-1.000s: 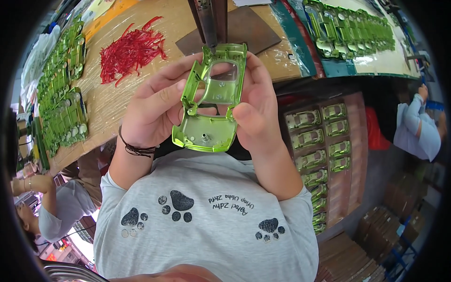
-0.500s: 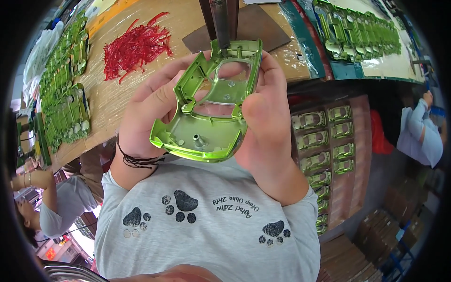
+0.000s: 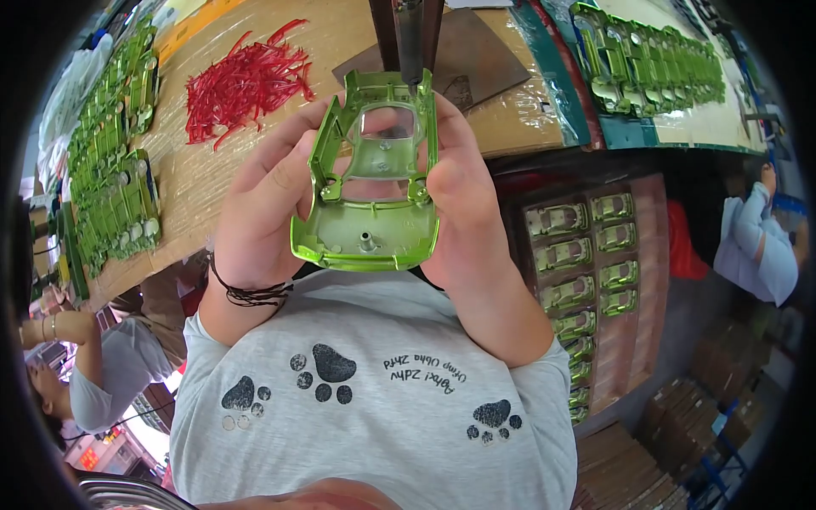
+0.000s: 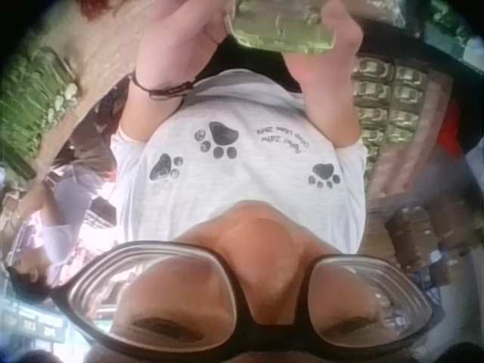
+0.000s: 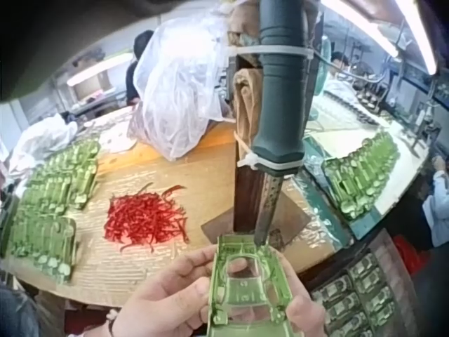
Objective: The person assembles small green plastic housings by hand on an industrial assembly line.
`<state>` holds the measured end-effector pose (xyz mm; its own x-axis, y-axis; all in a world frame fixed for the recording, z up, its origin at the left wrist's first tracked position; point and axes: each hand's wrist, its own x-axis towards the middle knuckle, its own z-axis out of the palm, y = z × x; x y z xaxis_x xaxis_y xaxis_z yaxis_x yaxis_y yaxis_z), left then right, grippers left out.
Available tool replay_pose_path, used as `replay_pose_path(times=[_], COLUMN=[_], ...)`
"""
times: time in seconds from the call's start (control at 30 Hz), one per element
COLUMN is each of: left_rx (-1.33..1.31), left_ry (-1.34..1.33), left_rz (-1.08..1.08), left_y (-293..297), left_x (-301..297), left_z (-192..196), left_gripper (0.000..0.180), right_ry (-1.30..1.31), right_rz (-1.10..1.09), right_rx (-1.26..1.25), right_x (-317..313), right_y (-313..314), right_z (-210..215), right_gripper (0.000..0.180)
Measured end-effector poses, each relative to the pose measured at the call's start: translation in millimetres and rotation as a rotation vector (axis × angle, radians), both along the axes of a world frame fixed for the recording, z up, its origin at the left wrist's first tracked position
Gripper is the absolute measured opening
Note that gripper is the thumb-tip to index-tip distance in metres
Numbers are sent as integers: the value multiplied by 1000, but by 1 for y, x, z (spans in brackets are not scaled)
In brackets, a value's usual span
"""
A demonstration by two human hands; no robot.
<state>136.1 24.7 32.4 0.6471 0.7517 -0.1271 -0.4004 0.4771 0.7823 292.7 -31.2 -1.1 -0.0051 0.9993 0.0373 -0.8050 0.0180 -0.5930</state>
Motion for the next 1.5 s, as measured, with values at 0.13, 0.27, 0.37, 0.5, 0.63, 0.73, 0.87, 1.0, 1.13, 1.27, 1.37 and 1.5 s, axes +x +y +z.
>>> replay_pose_path(times=[0.13,0.27,0.37,0.5,0.63,0.73,0.87,1.0,1.13,1.27,1.37,1.5], left_rx=[75,41,47,86,-39,-6,31,397,902,1007,1005,1215], left_ry=[62,59,45,94,23,19,-1,185,317,357,344,425], left_rz=[56,65,56,17,9,-59,-242,-211,-328,-182,-55,315], left_y=[-5,-7,-6,-3,0,-3,-13,-20,-17,-20,-17,-6], left_x=[-1,-4,-4,-4,-6,-11,-13,-4,-16,-44,-87,-154], left_z=[3,6,5,8,-4,-14,-41,-58,-42,-40,-31,-25], left_gripper=[53,55,57,57,58,58,55,59,40,30,25,17], right_ry=[22,-35,-62,-63,34,-67,-450,-482,-1257,-1130,-1469,-1970], right_rz=[-23,-44,-1,0,83,-2,-276,-420,-733,-1037,-1154,-978], right_rx=[17,-25,22,24,3,-87,-338,-207,-115,-234,-73,-238], right_x=[-9,-9,-5,2,6,7,-18,-14,-1,82,129,164], right_y=[-2,-4,-6,-3,-4,-19,-44,-60,-63,-14,6,34], right_z=[0,7,11,6,-6,-18,15,-11,-24,-36,-35,-13], right_gripper=[83,84,84,83,84,90,95,65,38,49,45,38])
